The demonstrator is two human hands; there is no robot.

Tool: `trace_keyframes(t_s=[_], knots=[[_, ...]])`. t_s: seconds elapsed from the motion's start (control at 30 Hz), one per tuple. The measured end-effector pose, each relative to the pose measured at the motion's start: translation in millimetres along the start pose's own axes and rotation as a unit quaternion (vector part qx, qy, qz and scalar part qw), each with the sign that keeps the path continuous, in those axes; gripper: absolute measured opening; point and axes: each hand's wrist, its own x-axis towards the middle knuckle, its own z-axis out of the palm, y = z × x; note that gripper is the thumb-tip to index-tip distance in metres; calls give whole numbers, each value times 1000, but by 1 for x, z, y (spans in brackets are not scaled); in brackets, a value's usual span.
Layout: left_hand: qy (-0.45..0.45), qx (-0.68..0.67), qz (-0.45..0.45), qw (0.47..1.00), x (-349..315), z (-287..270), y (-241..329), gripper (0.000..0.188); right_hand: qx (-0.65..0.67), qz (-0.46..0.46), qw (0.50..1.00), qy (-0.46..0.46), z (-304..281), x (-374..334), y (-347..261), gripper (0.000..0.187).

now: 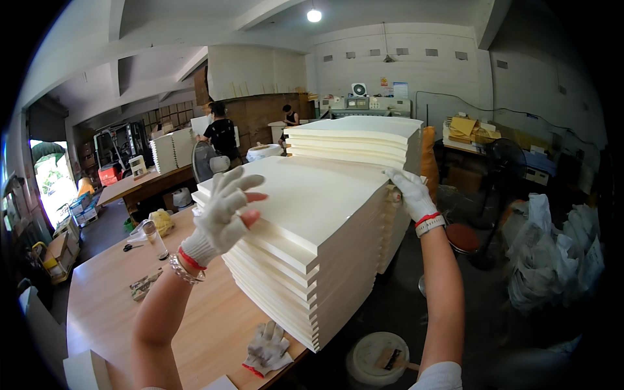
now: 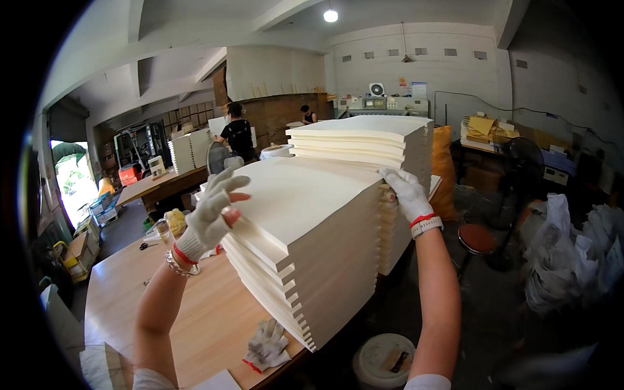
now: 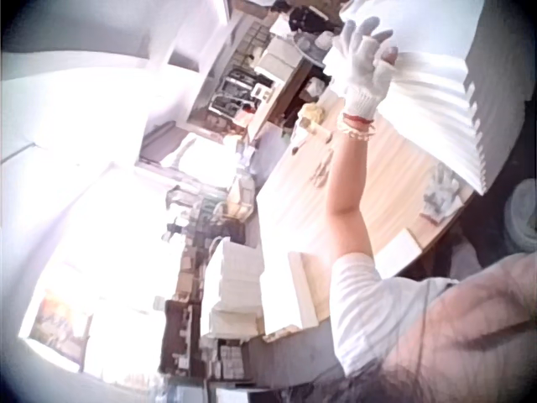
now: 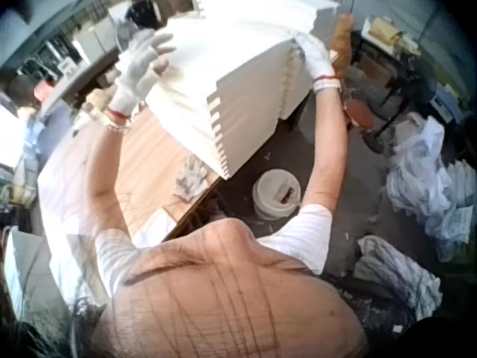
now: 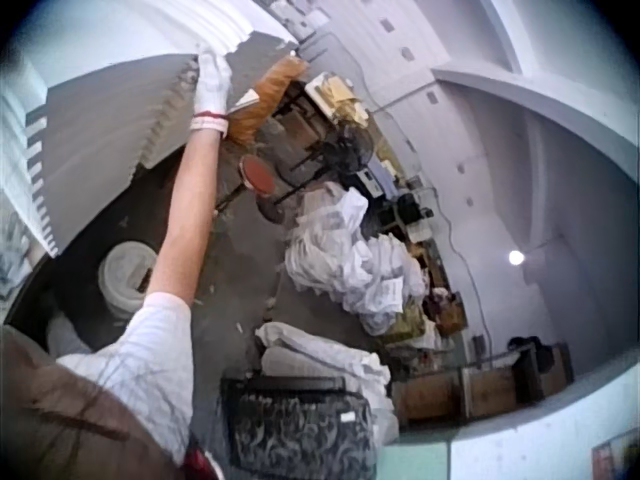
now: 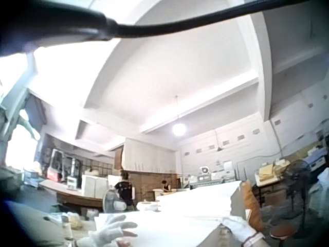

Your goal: The person picks up large white foam panels from a tall stack, places them onto a smaller pile on a table, and then applies a wooden block to the edge of the panel to align or press it.

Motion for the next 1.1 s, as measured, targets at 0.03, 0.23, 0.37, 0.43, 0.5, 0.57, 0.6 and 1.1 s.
trace_keyframes(t_s=[0.03, 0.23, 0.37, 0.43, 0.5, 0.57, 0.6, 1.1], knots=[[-25, 21, -4, 999, 3, 0, 12, 13, 5, 2, 1000, -1, 2, -1, 0, 34], [-54, 72, -14, 996, 5, 0, 22, 16, 0, -5, 1000, 10, 1, 7, 11, 33], [-60, 17, -42, 997, 4, 1, 17, 16, -8, -11, 1000, 22, 1, 11, 12, 32], [-55, -4, -44, 997, 3, 3, 14, 16, -6, -20, 1000, 19, 0, 11, 13, 32], [-47, 0, -25, 999, 2, 6, 12, 16, -3, -21, 1000, 17, 0, 11, 13, 32], [-50, 10, -15, 999, 1, 6, 10, 19, 2, -13, 1000, 15, 0, 11, 13, 33], [-51, 18, -12, 998, 0, 4, 9, 21, 8, -22, 999, 29, 3, 10, 13, 32], [254, -169, -496, 813, -49, -26, -197, 27, 37, -37, 999, -16, -16, 12, 19, 31]])
